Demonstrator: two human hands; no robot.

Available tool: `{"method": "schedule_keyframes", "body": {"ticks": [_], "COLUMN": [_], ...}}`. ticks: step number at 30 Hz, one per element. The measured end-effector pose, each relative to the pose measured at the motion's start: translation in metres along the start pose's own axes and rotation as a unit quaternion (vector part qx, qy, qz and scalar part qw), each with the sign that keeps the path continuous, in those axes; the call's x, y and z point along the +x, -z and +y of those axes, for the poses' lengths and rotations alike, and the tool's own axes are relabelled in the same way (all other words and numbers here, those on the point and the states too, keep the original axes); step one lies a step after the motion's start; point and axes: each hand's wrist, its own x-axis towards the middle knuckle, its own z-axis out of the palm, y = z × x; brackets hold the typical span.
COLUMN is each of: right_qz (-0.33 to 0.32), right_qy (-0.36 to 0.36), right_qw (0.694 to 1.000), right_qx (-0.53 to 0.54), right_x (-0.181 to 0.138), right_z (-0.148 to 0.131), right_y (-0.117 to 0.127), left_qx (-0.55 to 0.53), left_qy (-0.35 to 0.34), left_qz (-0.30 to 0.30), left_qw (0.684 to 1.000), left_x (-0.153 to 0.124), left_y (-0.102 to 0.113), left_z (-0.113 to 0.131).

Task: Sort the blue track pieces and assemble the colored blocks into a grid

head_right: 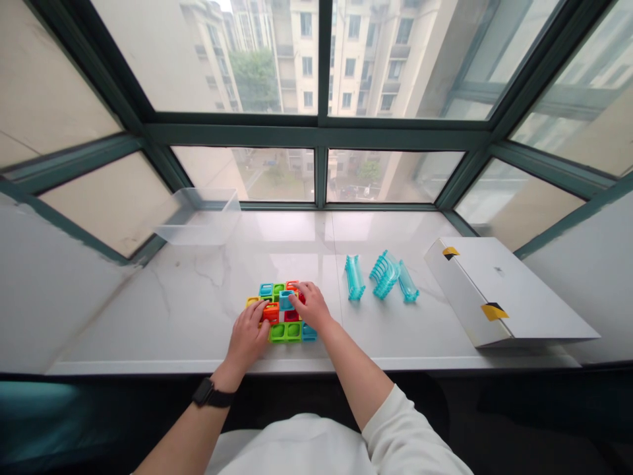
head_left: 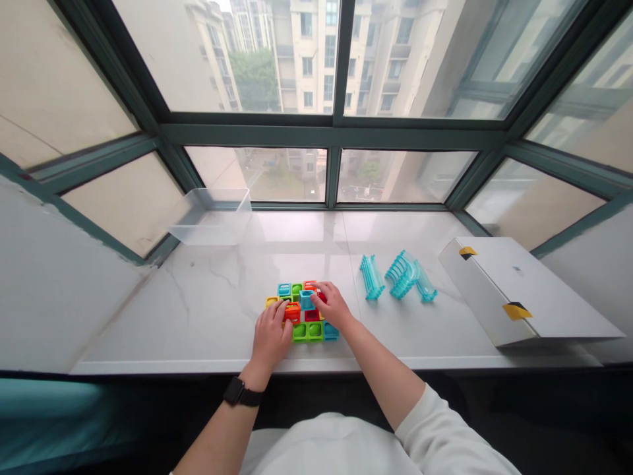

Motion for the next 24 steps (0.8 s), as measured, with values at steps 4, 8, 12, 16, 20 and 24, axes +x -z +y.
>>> {"method": "schedule_keyframes", "body": {"ticks": [4,8,12,16,20,24], "right_qz": [-0.033,-0.047,-0.062,-0.023,0.032,0.013], "right_qy": [0.004,-0.015,-0.014,-0.004,-0.048,-0.08], "right_qw": [0.997,0.989,0.985,0.997,0.998,0.997], "right_qx": [-0.067,-0.142,-0.159,-0.073,-0.009,-0.001], "right_x": [0.002,0.005,0.006,-0.001,-0.026,-0.051], "right_z": [-0.01,-0.017,-0.016,-0.007,0.008,0.016], "right_y": [-0.008,-0.021,-0.023,-0.007,0.002,-0.009], "left_qx": [-0.022,-0.037,-0.051,-0.041,-0.009,-0.001], "left_qy": [0.001,0.002,0.006,0.0,0.008,0.002], "left_qz": [-0.005,0.008,0.018,0.034,0.039,0.018], "left_qw": [1.0,0.999,0.999,0.999,0.999,1.0], "left_x": [0.001,0.0,-0.002,-0.006,-0.006,-0.001], "left_y": [-0.001,-0.003,-0.003,-0.001,0.001,0.001], "left_z": [-0.006,-0.009,-0.009,-0.005,0.001,0.003]}}
